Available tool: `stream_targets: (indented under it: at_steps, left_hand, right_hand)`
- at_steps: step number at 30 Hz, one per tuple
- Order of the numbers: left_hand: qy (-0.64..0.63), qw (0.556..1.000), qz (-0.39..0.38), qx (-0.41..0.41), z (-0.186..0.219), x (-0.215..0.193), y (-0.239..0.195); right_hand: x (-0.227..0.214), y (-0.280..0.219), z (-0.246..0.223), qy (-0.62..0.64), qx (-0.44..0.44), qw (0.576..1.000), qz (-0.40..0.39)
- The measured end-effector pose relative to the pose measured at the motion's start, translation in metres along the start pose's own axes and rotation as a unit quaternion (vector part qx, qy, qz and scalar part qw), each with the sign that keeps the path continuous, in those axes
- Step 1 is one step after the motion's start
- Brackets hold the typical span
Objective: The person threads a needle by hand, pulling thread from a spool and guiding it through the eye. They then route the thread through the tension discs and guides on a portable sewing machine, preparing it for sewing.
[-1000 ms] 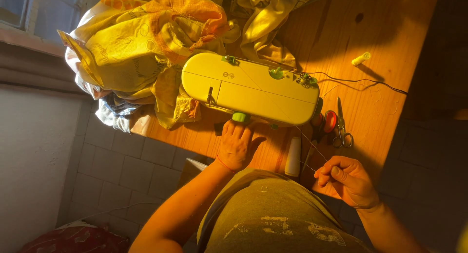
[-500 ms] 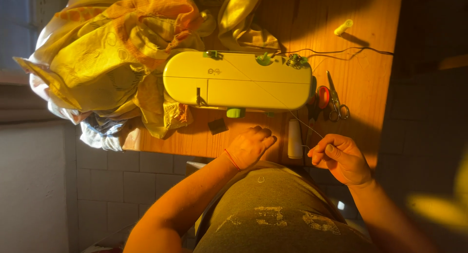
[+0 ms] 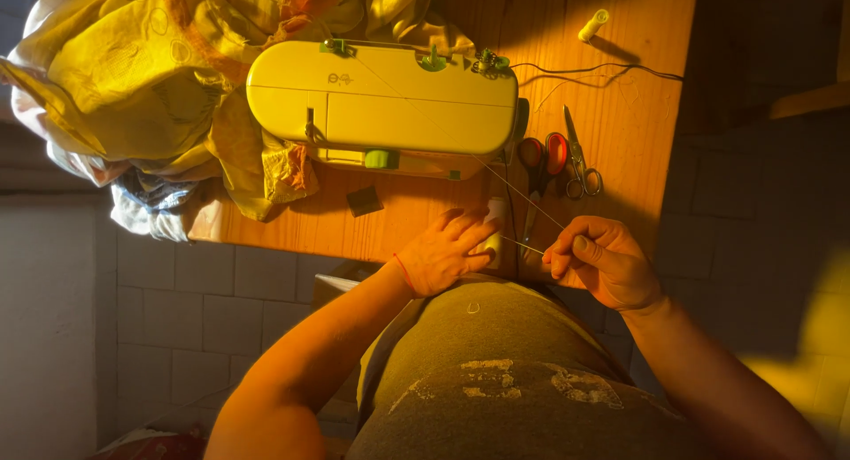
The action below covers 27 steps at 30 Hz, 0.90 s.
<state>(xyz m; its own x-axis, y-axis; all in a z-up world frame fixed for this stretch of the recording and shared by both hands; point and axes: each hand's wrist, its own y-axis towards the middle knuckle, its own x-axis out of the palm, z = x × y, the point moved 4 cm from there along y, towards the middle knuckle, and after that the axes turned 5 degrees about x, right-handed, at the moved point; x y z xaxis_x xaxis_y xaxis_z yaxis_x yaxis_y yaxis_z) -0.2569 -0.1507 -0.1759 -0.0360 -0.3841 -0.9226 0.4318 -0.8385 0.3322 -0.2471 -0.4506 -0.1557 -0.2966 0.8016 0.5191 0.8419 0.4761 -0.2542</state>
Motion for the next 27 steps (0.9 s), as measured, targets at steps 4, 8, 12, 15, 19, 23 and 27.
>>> stream_targets:
  at_steps: [4,8,12,15,19,23,27]
  left_hand:
    - [-0.068,0.969,-0.035,-0.233,0.018,0.049,-0.007]
    - [-0.081,0.887,0.066,-0.450,0.024,0.091,0.000]
    - [-0.053,0.870,0.110,-0.478,0.031,0.098,0.006]
    - [-0.029,0.855,0.141,-0.498,0.033,0.096,0.004]
    - [0.000,0.840,0.171,-0.515,0.029,0.087,-0.008]
    - [-0.044,0.806,0.219,-0.548,0.018,0.103,-0.022]
    - [-0.043,0.789,0.196,-0.580,0.016,0.111,-0.024]
  right_hand:
    - [0.000,0.021,-0.008,-0.021,-0.007,0.998,-0.055]
    - [-0.002,0.035,-0.013,-0.025,-0.006,0.995,-0.092]
    - [0.002,0.040,-0.020,-0.015,0.003,0.992,-0.122]
    - [0.009,0.038,-0.028,-0.015,0.010,0.990,-0.138]
    - [0.024,0.034,-0.039,-0.027,0.023,0.986,-0.161]
    - [0.042,0.034,-0.040,-0.032,0.022,0.982,-0.184]
    - [0.057,0.031,-0.044,-0.024,0.020,0.980,-0.198]
